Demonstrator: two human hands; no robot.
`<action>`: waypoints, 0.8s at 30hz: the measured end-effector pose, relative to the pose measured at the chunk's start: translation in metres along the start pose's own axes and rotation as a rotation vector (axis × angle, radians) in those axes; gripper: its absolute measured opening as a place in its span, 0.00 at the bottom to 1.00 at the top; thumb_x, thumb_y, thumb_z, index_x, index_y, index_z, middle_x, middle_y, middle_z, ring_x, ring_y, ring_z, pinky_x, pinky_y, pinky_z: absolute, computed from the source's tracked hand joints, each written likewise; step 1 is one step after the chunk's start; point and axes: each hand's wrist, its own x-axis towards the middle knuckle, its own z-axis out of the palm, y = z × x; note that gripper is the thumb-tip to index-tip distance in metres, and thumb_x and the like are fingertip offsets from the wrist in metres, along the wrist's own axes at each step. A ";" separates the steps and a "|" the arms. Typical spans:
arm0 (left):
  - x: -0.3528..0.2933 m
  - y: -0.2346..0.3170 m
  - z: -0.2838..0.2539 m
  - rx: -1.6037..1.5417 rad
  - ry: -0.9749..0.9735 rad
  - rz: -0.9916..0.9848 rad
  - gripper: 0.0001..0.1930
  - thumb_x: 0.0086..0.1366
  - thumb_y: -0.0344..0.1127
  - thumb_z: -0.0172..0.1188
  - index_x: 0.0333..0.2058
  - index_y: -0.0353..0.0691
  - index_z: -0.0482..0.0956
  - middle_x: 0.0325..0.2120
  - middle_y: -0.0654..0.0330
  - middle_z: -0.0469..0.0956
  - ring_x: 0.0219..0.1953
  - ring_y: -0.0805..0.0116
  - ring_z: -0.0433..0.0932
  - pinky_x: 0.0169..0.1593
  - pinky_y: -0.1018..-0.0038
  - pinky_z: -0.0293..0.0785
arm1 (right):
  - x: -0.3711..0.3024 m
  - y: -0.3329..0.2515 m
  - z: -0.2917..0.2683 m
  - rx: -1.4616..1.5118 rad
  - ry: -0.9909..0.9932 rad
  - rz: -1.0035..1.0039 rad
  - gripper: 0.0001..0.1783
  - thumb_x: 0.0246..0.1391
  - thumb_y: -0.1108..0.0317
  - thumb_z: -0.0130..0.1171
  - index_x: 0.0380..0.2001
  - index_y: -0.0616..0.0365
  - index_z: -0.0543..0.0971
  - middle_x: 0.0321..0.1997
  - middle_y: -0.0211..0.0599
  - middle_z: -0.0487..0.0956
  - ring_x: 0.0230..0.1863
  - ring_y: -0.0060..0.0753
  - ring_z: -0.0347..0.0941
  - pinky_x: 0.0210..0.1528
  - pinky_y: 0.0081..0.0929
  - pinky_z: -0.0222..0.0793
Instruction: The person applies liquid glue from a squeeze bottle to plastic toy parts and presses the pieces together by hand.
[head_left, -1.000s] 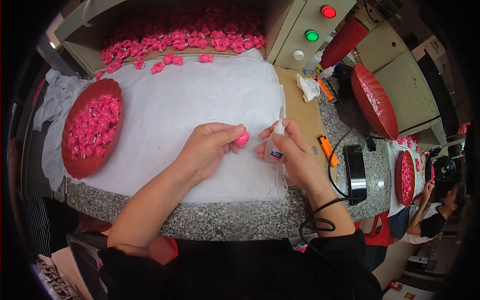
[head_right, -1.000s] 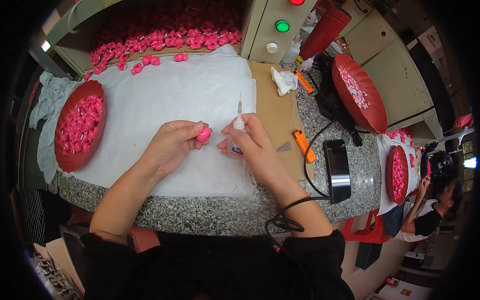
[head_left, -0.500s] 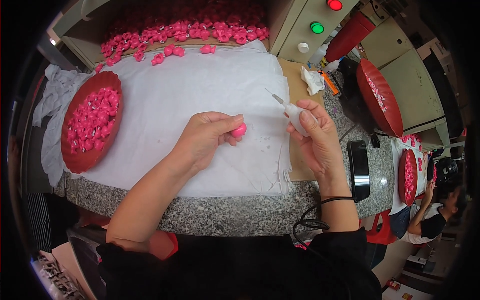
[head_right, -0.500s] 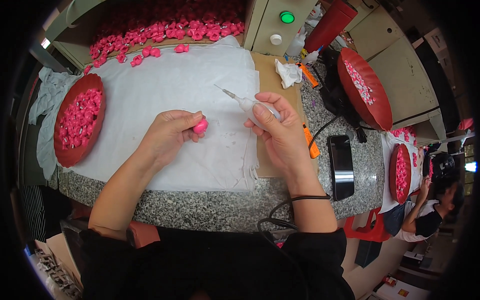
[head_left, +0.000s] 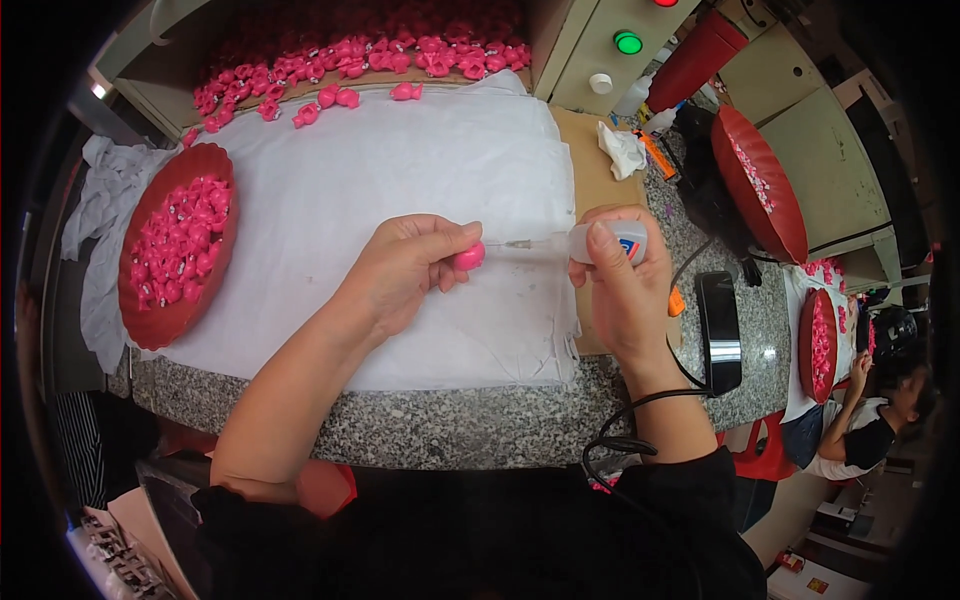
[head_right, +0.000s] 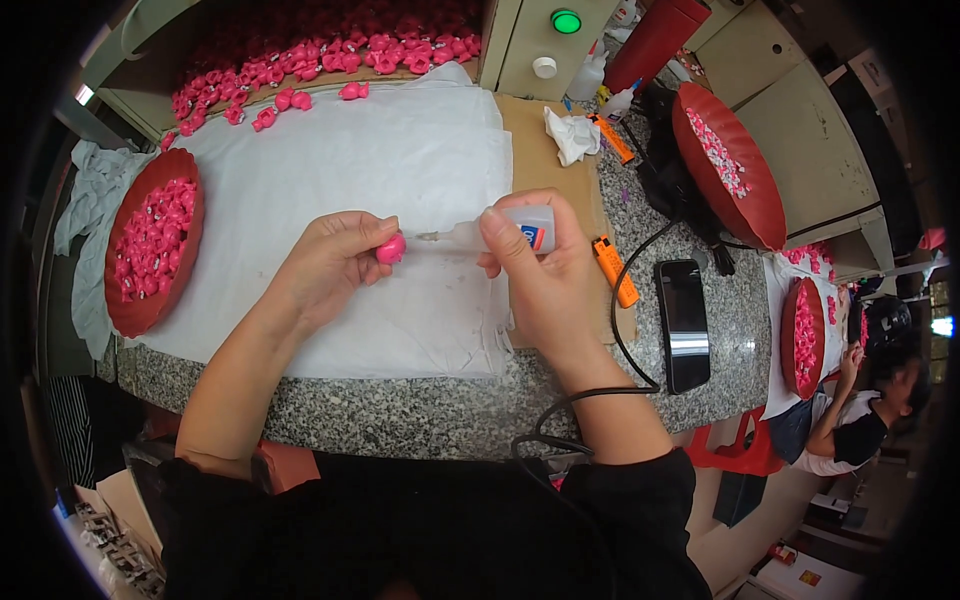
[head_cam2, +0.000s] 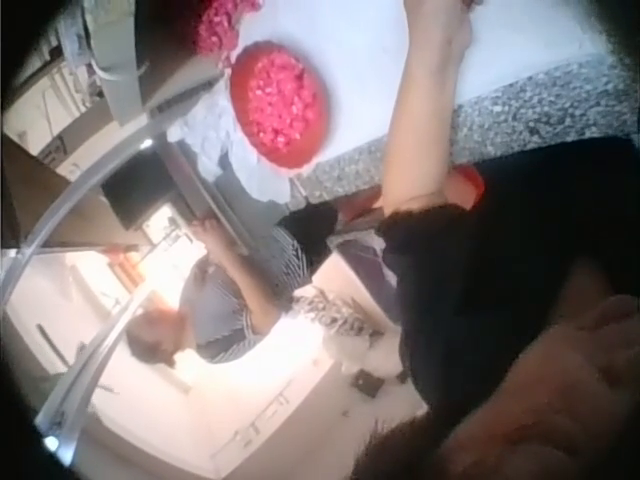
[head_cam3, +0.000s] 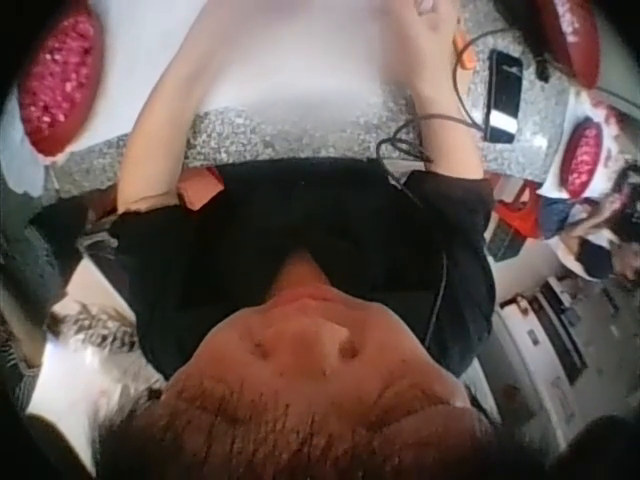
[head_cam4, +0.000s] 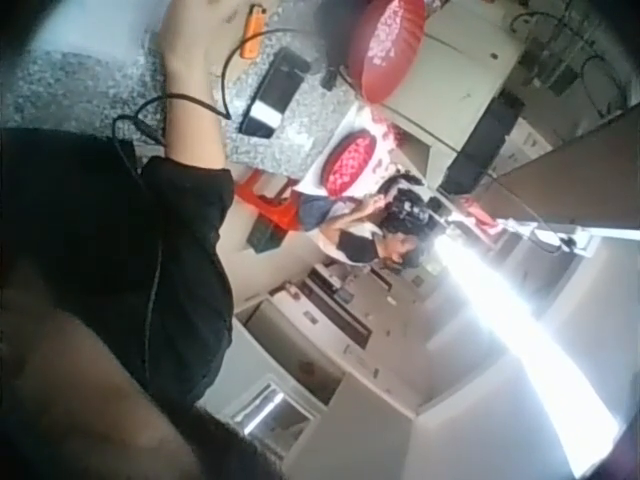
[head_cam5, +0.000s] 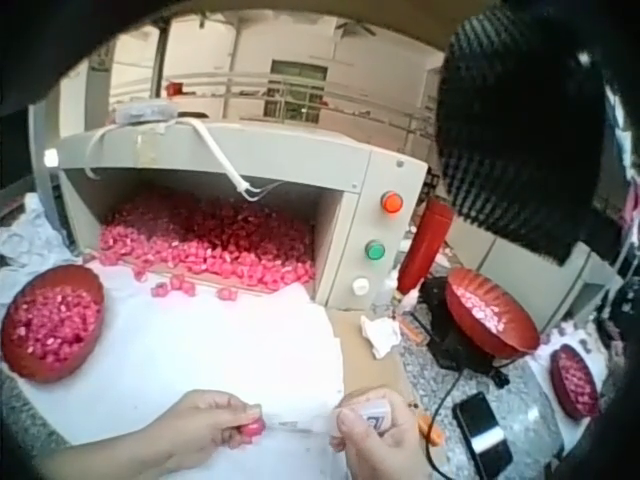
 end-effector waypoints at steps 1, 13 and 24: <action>0.000 0.000 0.000 0.001 0.000 -0.001 0.09 0.53 0.36 0.58 0.23 0.36 0.72 0.18 0.62 0.72 0.19 0.78 0.67 0.24 0.84 0.61 | 0.000 0.001 0.000 0.001 0.001 0.001 0.10 0.50 0.63 0.51 0.29 0.58 0.68 0.25 0.33 0.70 0.22 0.22 0.66 0.23 0.20 0.60; 0.003 -0.001 -0.003 -0.189 -0.175 -0.014 0.12 0.57 0.39 0.54 0.29 0.33 0.71 0.27 0.59 0.72 0.27 0.75 0.68 0.30 0.82 0.65 | 0.011 0.009 -0.009 0.556 0.057 0.268 0.08 0.52 0.63 0.49 0.26 0.56 0.69 0.24 0.33 0.73 0.22 0.20 0.65 0.25 0.18 0.59; 0.001 0.001 -0.002 -0.302 -0.175 -0.071 0.12 0.57 0.37 0.53 0.32 0.31 0.71 0.29 0.57 0.72 0.33 0.70 0.71 0.40 0.77 0.70 | 0.006 0.003 -0.003 0.369 0.044 0.175 0.08 0.51 0.63 0.51 0.27 0.55 0.69 0.26 0.31 0.71 0.22 0.21 0.64 0.27 0.19 0.59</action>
